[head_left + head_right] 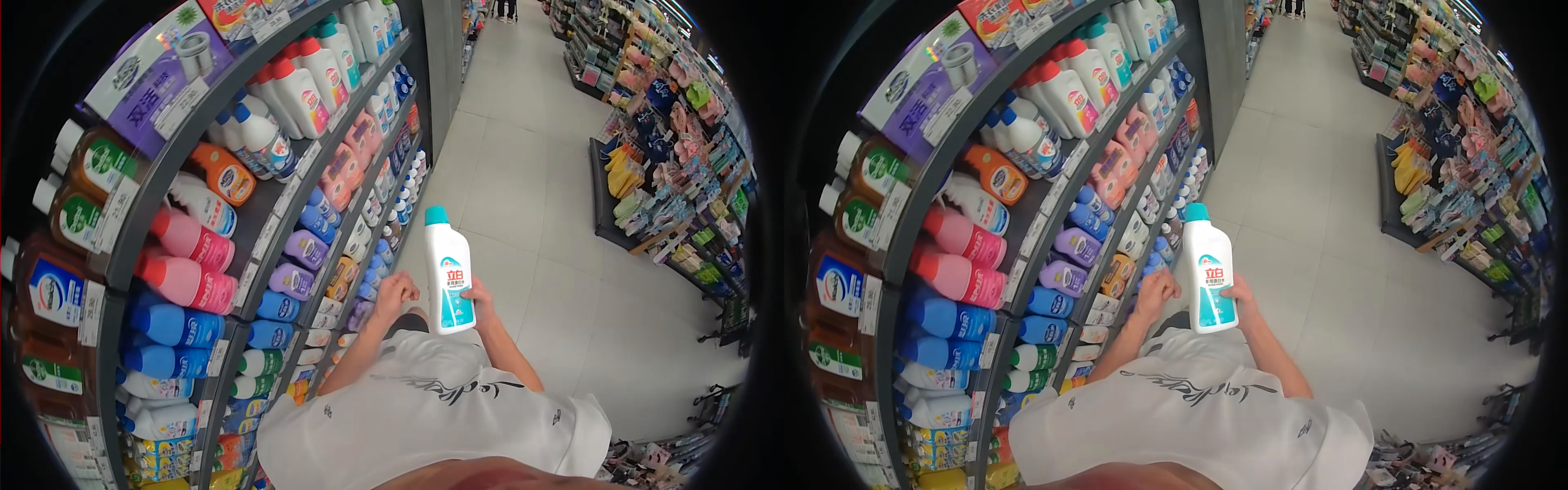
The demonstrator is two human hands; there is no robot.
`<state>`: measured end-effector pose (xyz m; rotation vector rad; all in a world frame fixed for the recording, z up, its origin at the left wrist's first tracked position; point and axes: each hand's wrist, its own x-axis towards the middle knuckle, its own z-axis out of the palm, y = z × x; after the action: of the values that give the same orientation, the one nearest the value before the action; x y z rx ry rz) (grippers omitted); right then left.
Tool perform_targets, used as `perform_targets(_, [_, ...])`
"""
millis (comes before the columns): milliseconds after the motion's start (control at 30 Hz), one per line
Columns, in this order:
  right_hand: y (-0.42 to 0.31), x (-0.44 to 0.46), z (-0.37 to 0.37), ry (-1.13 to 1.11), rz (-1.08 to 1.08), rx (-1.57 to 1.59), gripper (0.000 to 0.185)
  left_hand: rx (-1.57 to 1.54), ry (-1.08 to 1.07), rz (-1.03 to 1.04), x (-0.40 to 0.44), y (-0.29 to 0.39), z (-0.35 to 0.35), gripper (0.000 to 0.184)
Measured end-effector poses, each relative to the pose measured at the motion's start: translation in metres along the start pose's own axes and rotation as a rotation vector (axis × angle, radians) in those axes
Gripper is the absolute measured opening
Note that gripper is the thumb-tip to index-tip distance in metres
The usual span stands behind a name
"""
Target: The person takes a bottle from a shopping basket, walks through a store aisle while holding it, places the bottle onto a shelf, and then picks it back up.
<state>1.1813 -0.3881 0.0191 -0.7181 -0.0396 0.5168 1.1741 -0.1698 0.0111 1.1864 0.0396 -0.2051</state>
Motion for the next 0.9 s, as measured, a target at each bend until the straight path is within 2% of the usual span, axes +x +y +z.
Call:
perform_targets(67, [-0.012, 0.014, -0.007, 0.008, -0.010, 0.011, 0.064, -0.011, 0.013, -0.006, 0.021, 0.000, 0.005, 0.043])
perform_targets(167, [-0.027, 0.040, -0.021, 0.034, -0.005, 0.008, 0.064, 0.082, 0.004, -0.026, 0.055, 0.001, 0.012, 0.053])
perform_targets(300, [-0.052, 0.087, -0.039, 0.037, 0.024, 0.006, 0.065, 0.025, 0.000, -0.021, 0.121, -0.009, -0.002, 0.053])
perform_targets(367, [-0.072, 0.114, -0.043, 0.066, 0.041, -0.009, 0.065, -0.030, -0.031, -0.004, 0.158, -0.007, -0.004, 0.040])
perform_targets(400, [-0.080, 0.126, -0.048, 0.071, 0.045, -0.023, 0.065, -0.045, -0.032, -0.002, 0.173, -0.006, -0.004, 0.040])
perform_targets(567, [-0.137, 0.203, -0.059, 0.064, 0.073, -0.085, 0.066, 0.079, -0.047, 0.062, 0.259, 0.029, -0.001, 0.009])
perform_targets(700, [-0.180, 0.268, -0.054, 0.007, 0.096, -0.135, 0.067, 0.050, 0.038, 0.113, 0.320, 0.041, -0.007, 0.006])
perform_targets(900, [-0.200, 0.345, -0.062, -0.038, 0.131, -0.180, 0.068, 0.065, 0.105, 0.131, 0.372, 0.067, -0.016, 0.015])
